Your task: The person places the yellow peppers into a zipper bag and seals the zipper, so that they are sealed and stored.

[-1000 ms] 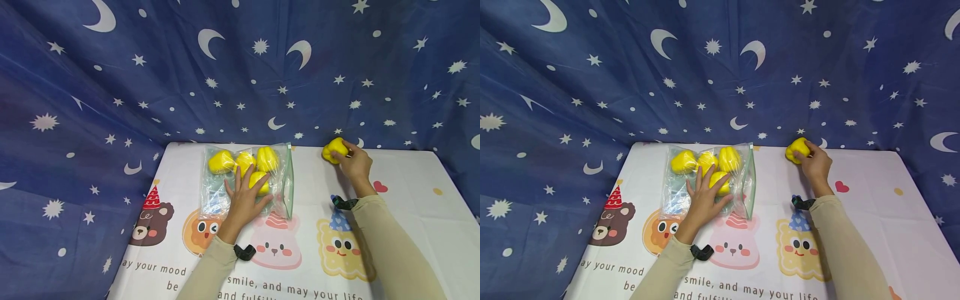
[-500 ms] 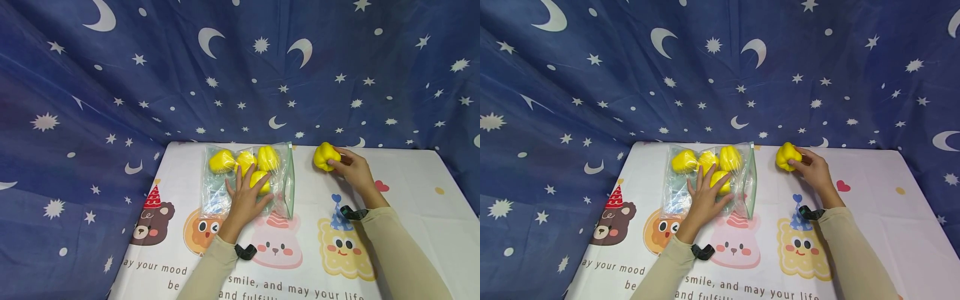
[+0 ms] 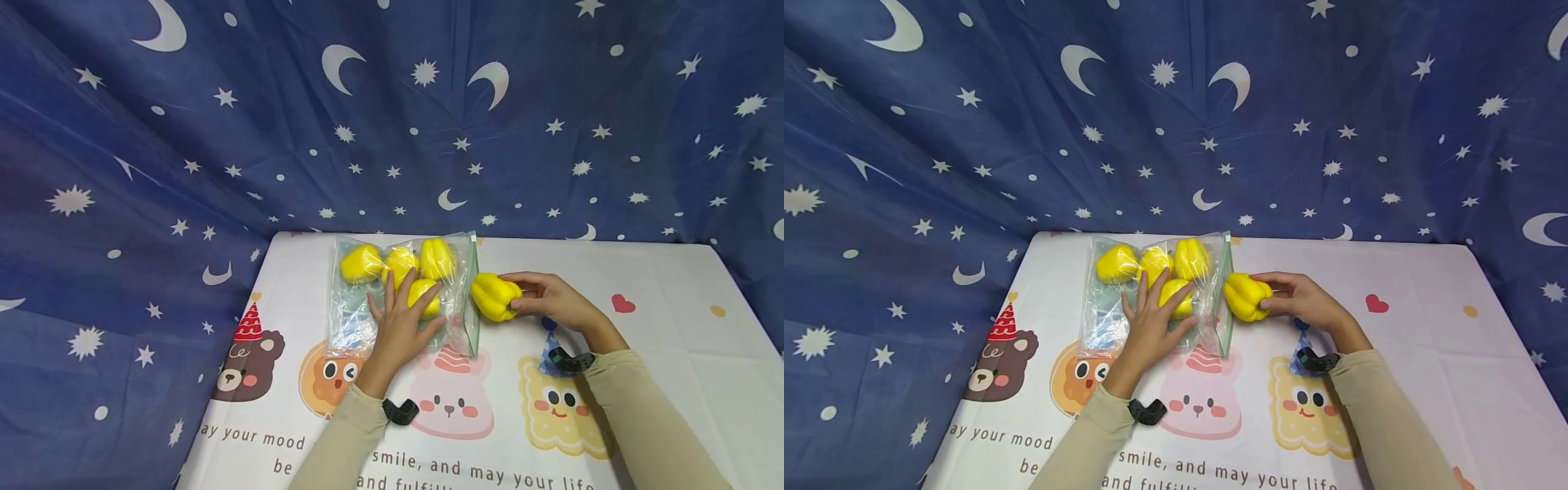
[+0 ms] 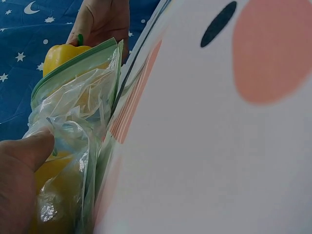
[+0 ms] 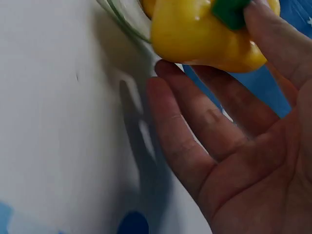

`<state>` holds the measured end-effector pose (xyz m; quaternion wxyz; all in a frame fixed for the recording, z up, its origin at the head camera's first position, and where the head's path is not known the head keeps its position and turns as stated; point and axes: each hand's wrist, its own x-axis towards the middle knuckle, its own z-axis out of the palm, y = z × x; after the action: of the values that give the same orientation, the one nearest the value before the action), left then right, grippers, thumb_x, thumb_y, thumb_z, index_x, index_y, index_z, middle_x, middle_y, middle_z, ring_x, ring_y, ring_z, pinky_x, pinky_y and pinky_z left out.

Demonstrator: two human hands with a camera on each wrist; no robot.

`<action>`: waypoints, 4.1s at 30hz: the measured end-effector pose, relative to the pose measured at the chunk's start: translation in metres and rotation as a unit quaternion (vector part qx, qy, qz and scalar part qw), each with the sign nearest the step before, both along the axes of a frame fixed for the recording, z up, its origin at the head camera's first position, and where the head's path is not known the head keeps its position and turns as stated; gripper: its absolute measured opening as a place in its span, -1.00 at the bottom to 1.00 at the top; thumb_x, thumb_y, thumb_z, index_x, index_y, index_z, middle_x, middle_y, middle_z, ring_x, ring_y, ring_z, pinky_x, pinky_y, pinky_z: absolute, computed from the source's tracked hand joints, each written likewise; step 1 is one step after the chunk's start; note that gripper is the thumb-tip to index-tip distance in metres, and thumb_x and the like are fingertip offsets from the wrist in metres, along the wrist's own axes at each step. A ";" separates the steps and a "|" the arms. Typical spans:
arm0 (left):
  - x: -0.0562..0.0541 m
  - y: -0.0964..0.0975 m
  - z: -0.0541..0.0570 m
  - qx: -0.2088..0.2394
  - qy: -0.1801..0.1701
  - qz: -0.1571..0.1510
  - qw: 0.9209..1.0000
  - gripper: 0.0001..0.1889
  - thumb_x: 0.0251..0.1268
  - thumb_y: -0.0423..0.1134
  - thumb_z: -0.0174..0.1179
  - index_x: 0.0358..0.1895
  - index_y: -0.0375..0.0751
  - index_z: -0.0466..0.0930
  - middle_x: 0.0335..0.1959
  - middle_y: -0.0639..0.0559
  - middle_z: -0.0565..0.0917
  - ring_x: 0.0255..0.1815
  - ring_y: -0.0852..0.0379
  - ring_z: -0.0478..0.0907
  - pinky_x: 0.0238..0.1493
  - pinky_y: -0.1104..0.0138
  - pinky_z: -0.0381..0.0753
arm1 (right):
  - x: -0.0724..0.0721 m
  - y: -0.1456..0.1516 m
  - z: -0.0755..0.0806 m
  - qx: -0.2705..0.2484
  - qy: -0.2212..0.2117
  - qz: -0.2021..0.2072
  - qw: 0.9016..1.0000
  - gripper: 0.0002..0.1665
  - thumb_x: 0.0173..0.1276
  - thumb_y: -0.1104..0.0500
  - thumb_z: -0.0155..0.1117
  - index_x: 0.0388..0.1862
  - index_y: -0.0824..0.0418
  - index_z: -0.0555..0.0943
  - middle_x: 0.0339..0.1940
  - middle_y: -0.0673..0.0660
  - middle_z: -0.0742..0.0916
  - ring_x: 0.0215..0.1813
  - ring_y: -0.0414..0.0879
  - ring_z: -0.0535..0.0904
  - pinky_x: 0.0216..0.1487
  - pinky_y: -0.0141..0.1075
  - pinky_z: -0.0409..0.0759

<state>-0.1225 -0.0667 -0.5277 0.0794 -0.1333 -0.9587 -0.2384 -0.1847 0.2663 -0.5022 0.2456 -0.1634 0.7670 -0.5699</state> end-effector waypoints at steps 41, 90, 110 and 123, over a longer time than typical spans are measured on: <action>-0.001 0.001 0.000 -0.004 0.008 -0.001 1.000 -0.32 0.33 0.35 0.17 0.51 0.56 0.25 0.70 0.07 0.00 0.71 -0.30 -0.35 0.33 -0.61 -0.28 | 0.020 -0.054 -0.018 0.017 0.006 -0.132 0.991 -0.62 0.40 0.09 0.40 0.04 0.34 0.72 -0.27 0.32 0.79 -0.41 -0.07 0.65 -0.40 -0.30 0.67; 0.001 0.003 0.007 -0.036 0.065 0.009 0.997 -0.36 0.30 0.43 0.12 0.45 0.49 0.40 0.64 0.00 0.17 0.68 -0.36 -0.17 0.32 -0.59 -0.14 | 0.019 -0.066 -0.024 0.006 0.046 0.036 0.998 -0.73 0.55 0.21 0.19 0.10 0.23 0.71 -0.14 0.24 0.66 -0.52 -0.01 0.48 -0.56 -0.31 0.50; 0.002 -0.002 0.021 -0.049 0.041 0.004 0.998 -0.39 0.32 0.37 0.16 0.44 0.51 0.39 0.58 0.05 0.27 0.65 -0.36 -0.05 0.30 -0.61 -0.15 | 0.017 -0.055 -0.021 -0.025 -0.046 -0.068 0.996 -0.56 0.51 0.05 0.28 0.21 0.29 0.64 -0.21 0.32 0.76 -0.32 -0.06 0.63 -0.38 -0.31 0.63; -0.051 -0.014 0.084 -0.057 -0.031 -0.049 0.997 -0.60 0.52 0.18 0.06 0.17 0.11 0.70 0.25 0.07 0.62 0.38 -0.03 0.45 0.40 -0.31 0.21 | -0.014 -0.046 0.012 0.006 -0.015 -0.168 0.986 -0.37 0.55 -0.02 0.22 0.39 0.38 0.47 0.30 0.35 0.60 0.14 -0.06 0.68 0.15 -0.20 0.69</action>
<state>-0.1734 -0.0808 -0.4433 0.0301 -0.1770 -0.9650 -0.1913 -0.1991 0.2208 -0.4904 0.1586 -0.0224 0.7831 -0.6009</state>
